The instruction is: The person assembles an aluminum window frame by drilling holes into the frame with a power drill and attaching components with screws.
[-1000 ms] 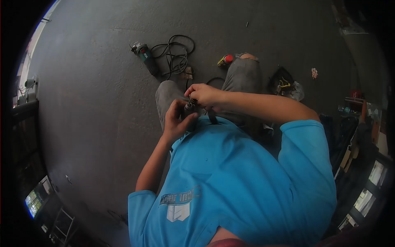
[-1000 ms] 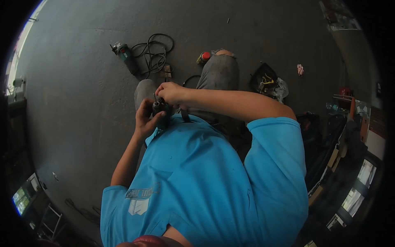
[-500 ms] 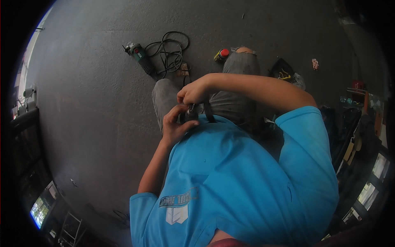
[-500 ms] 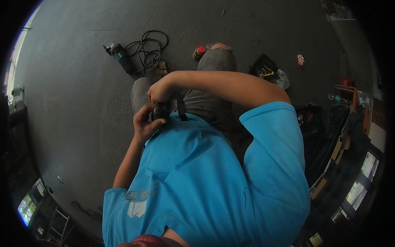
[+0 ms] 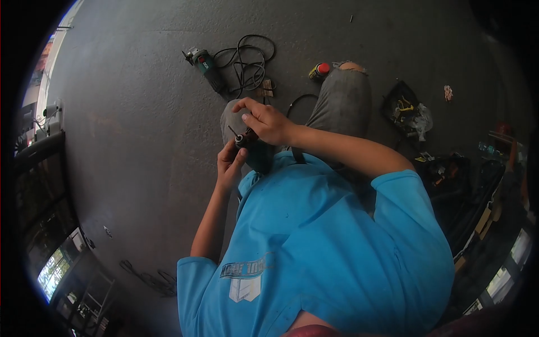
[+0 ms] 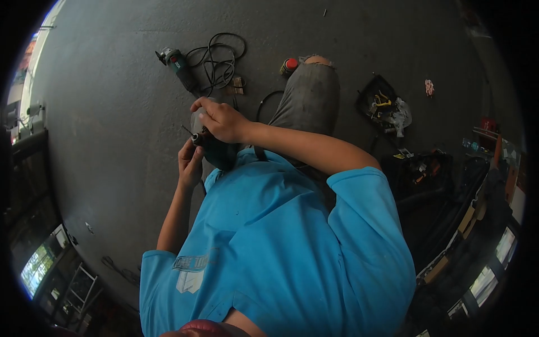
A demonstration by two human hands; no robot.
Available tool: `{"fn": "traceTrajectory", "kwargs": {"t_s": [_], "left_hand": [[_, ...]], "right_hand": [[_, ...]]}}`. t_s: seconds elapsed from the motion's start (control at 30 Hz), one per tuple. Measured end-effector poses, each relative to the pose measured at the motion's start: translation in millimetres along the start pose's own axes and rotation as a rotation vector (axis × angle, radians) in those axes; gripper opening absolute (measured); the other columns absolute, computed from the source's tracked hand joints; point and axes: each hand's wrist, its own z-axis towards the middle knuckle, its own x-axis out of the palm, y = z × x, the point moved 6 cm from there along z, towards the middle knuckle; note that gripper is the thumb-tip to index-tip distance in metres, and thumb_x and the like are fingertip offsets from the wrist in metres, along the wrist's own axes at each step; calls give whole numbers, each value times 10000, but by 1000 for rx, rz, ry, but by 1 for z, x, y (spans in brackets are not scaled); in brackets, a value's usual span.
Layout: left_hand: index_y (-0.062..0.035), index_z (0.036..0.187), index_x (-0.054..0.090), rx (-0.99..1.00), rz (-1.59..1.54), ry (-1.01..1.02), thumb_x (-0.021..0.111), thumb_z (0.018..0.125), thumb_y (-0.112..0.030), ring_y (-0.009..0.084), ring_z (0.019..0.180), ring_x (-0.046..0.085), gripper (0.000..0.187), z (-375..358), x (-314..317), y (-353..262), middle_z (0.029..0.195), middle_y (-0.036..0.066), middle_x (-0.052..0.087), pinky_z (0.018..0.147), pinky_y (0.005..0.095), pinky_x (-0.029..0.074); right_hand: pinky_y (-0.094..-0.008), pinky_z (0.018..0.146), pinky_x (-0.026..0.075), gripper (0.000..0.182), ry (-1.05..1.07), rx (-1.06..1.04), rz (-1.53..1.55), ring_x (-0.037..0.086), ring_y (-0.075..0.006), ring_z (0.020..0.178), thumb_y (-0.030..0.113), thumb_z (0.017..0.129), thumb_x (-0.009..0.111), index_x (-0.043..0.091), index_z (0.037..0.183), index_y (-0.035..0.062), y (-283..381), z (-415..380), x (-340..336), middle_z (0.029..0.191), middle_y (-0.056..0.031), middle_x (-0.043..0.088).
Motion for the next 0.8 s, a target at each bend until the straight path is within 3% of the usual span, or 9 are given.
{"fn": "traceTrajectory", "kwargs": {"t_s": [0.1,0.23,0.37,0.43,0.53,0.6,0.67,0.7,0.8], "left_hand": [[-5,1141,592,44,-24,-45,640,898,-127,161,1058,587,276,6,10,-11,1102,72,647,968,318,425],[-22,1075,604,73,77,-45,708,832,-75,145,1024,592,269,11,19,-5,1058,58,647,951,309,430],[-34,997,590,133,234,-42,750,786,-60,125,974,596,267,16,28,-9,997,36,638,898,286,447],[-33,997,578,154,294,-34,751,789,-67,119,959,596,273,18,34,-12,981,29,633,879,277,452],[-42,1067,524,184,353,-6,704,829,-41,107,959,560,298,19,47,-11,993,30,591,870,278,435],[-32,1149,456,177,294,-22,707,820,-45,126,905,588,414,23,48,-2,972,53,607,845,284,456],[-33,1176,420,164,227,-24,677,845,-66,133,902,580,420,28,45,9,987,64,591,836,286,454],[-34,1203,384,151,164,-30,648,870,-86,141,899,573,427,31,43,11,1003,75,575,828,288,453],[-31,1235,336,160,188,85,582,922,-166,146,943,546,420,25,39,-3,1044,94,538,829,292,442]], "right_hand": [[-286,624,450,302,-88,76,138,552,-80,698,146,924,421,475,1196,27,-21,-21,3,749,-44,575],[-275,685,461,300,-112,182,170,562,-102,806,137,915,433,484,1184,13,-26,-28,-2,934,-86,593],[-277,632,462,298,65,341,93,556,-106,771,127,904,440,497,1178,25,-25,-16,-14,902,-67,591],[-273,551,444,280,325,712,134,538,-113,690,116,894,438,530,1146,36,-24,-22,-11,835,-47,575],[-266,490,412,248,460,870,91,509,-125,600,119,888,439,570,1089,58,-20,-26,-16,794,-32,555],[-273,493,429,230,392,862,71,521,-135,560,142,902,419,585,1040,64,-34,-29,-8,808,-57,577],[-295,507,452,240,-167,250,47,567,-142,574,162,928,385,575,1032,59,-23,-21,-18,837,-105,604],[-328,529,475,237,-291,-170,-99,603,-166,578,163,949,384,545,1072,40,-8,-22,-19,837,-132,621],[-351,537,484,225,-347,-437,-15,613,-200,571,143,951,421,503,1131,35,-1,-23,-15,810,-121,625]]}}
